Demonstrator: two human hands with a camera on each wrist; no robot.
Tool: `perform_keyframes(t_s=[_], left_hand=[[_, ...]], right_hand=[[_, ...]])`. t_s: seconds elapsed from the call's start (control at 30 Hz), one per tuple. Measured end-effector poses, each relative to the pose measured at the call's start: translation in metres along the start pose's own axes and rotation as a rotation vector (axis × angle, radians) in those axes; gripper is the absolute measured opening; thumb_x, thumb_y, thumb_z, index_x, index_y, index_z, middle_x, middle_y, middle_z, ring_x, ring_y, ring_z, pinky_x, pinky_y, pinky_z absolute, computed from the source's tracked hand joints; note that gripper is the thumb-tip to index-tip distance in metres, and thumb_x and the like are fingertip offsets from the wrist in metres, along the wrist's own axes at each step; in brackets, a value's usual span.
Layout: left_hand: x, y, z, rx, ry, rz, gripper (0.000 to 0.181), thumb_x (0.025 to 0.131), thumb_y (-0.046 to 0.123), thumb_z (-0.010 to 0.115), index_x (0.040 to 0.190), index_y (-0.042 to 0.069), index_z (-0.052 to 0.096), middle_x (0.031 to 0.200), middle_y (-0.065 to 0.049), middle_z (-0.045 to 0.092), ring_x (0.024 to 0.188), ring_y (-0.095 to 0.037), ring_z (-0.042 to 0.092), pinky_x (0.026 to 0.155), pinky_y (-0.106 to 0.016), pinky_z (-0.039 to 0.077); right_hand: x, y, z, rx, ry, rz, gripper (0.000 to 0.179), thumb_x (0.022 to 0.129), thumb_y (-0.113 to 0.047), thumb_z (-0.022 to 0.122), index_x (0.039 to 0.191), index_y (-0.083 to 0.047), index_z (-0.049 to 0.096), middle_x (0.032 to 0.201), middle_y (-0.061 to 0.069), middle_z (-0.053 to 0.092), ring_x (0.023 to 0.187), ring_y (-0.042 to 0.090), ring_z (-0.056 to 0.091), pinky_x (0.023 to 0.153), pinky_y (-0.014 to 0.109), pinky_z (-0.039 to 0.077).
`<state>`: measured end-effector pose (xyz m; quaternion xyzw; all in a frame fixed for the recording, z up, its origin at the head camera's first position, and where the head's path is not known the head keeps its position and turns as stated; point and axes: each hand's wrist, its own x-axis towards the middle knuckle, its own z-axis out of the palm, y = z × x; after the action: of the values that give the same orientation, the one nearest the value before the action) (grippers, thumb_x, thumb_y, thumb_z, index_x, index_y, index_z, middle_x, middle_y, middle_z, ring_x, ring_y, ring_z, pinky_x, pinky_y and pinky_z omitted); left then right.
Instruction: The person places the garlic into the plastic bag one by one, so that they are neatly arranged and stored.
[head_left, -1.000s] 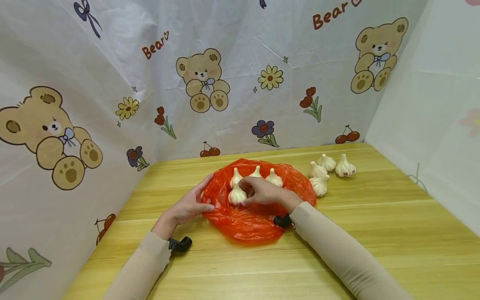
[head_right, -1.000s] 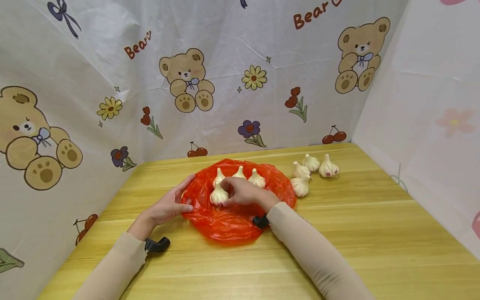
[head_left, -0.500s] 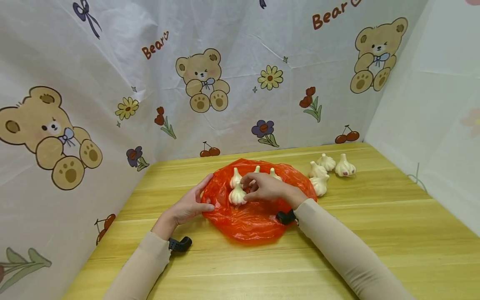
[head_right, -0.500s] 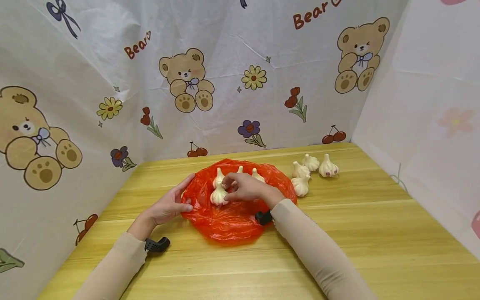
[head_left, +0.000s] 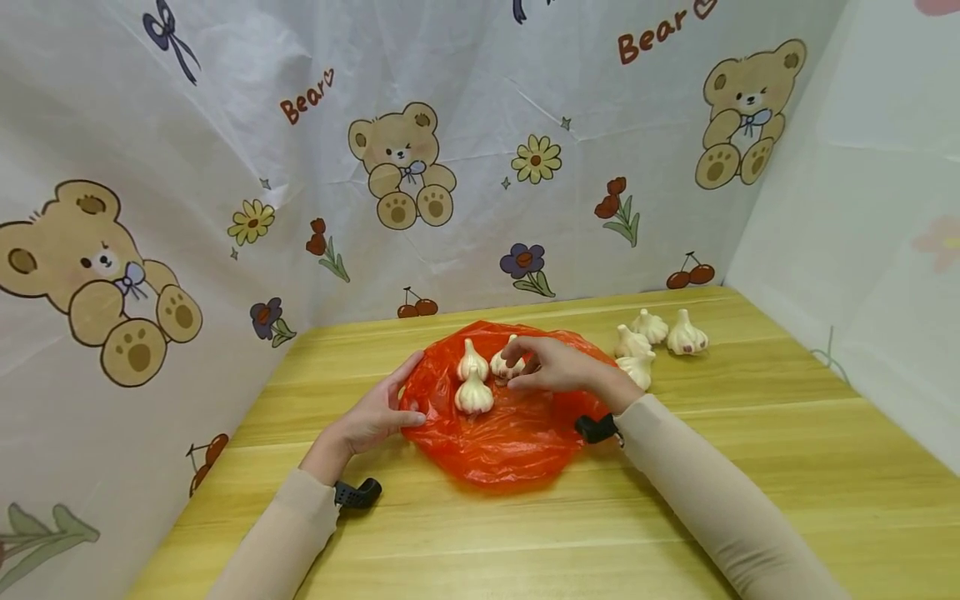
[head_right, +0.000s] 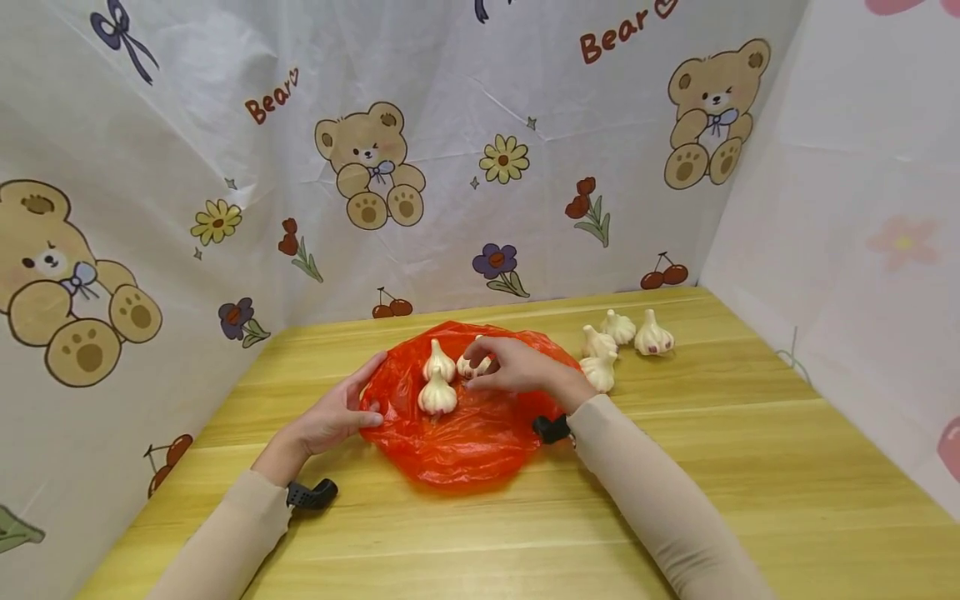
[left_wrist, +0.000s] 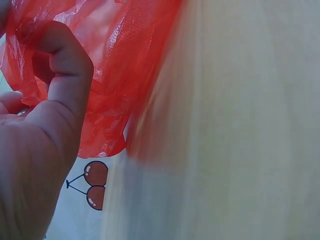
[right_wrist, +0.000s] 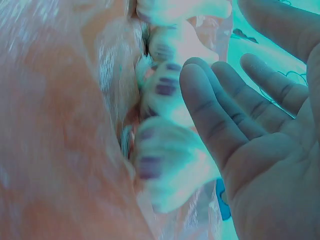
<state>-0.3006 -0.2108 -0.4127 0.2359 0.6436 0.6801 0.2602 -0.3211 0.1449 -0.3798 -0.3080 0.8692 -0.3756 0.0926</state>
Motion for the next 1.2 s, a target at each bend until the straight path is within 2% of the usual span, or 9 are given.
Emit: perform_keyframes(t_s=[0.1,0.23,0.4,0.7,0.87,1.03,1.2], left_hand=[[-0.001,0.0,0.001,0.002,0.001,-0.003,0.116,0.087,-0.002,0.079,0.167,0.033,0.003,0.175,-0.002,0.001,0.124,-0.02,0.059,0.093,-0.036,0.061],[-0.001,0.0,0.001,0.006,0.0,-0.001,0.115,0.087,-0.001,0.078,0.167,0.033,0.002,0.174,-0.002,0.002,0.116,-0.017,0.059,0.09,-0.032,0.061],[0.0,-0.001,-0.001,-0.001,0.002,0.004,0.114,0.088,-0.004,0.076,0.167,0.033,0.003,0.174,-0.003,0.003,0.111,-0.014,0.057,0.087,-0.028,0.061],[0.001,-0.002,-0.002,-0.002,0.009,0.008,0.113,0.088,-0.007,0.074,0.167,0.034,0.005,0.174,-0.003,0.005,0.115,-0.015,0.055,0.089,-0.028,0.061],[0.001,-0.001,-0.002,-0.01,0.006,0.013,0.113,0.088,-0.007,0.074,0.167,0.033,0.003,0.175,-0.005,0.004,0.125,-0.016,0.056,0.094,-0.033,0.06],[0.002,-0.001,-0.004,-0.013,-0.008,0.019,0.114,0.089,-0.006,0.074,0.167,0.031,0.001,0.175,-0.005,0.002,0.133,-0.018,0.053,0.097,-0.036,0.059],[0.001,-0.002,-0.004,-0.006,0.0,0.015,0.114,0.088,-0.006,0.075,0.167,0.031,0.002,0.175,-0.004,0.003,0.132,-0.017,0.052,0.097,-0.034,0.059]], right_hand=[[-0.005,0.004,-0.005,0.013,0.02,0.009,0.047,0.094,-0.029,0.077,0.133,-0.008,0.061,0.126,0.011,0.065,0.106,0.023,0.071,0.089,0.036,0.061],[-0.014,0.006,-0.013,0.021,0.048,0.011,0.049,0.094,-0.029,0.078,0.134,-0.009,0.06,0.128,0.013,0.065,0.106,0.024,0.071,0.095,0.041,0.059],[-0.027,0.009,-0.026,0.02,0.06,0.023,0.045,0.094,-0.028,0.077,0.131,-0.009,0.06,0.129,0.015,0.065,0.107,0.024,0.07,0.1,0.045,0.057],[-0.052,0.023,-0.051,-0.002,0.104,0.028,0.049,0.094,-0.027,0.077,0.136,-0.006,0.06,0.133,0.016,0.065,0.109,0.026,0.071,0.098,0.047,0.058],[-0.064,0.029,-0.064,-0.025,0.142,0.049,0.049,0.093,-0.028,0.078,0.135,-0.009,0.061,0.131,0.014,0.066,0.109,0.027,0.07,0.098,0.049,0.059],[-0.076,0.034,-0.076,-0.002,0.186,0.068,0.046,0.094,-0.026,0.077,0.133,-0.008,0.061,0.131,0.015,0.064,0.113,0.03,0.068,0.093,0.042,0.061],[-0.089,0.041,-0.086,0.001,0.222,0.079,0.042,0.094,-0.023,0.077,0.131,-0.01,0.062,0.129,0.014,0.064,0.114,0.03,0.068,0.089,0.03,0.061]])
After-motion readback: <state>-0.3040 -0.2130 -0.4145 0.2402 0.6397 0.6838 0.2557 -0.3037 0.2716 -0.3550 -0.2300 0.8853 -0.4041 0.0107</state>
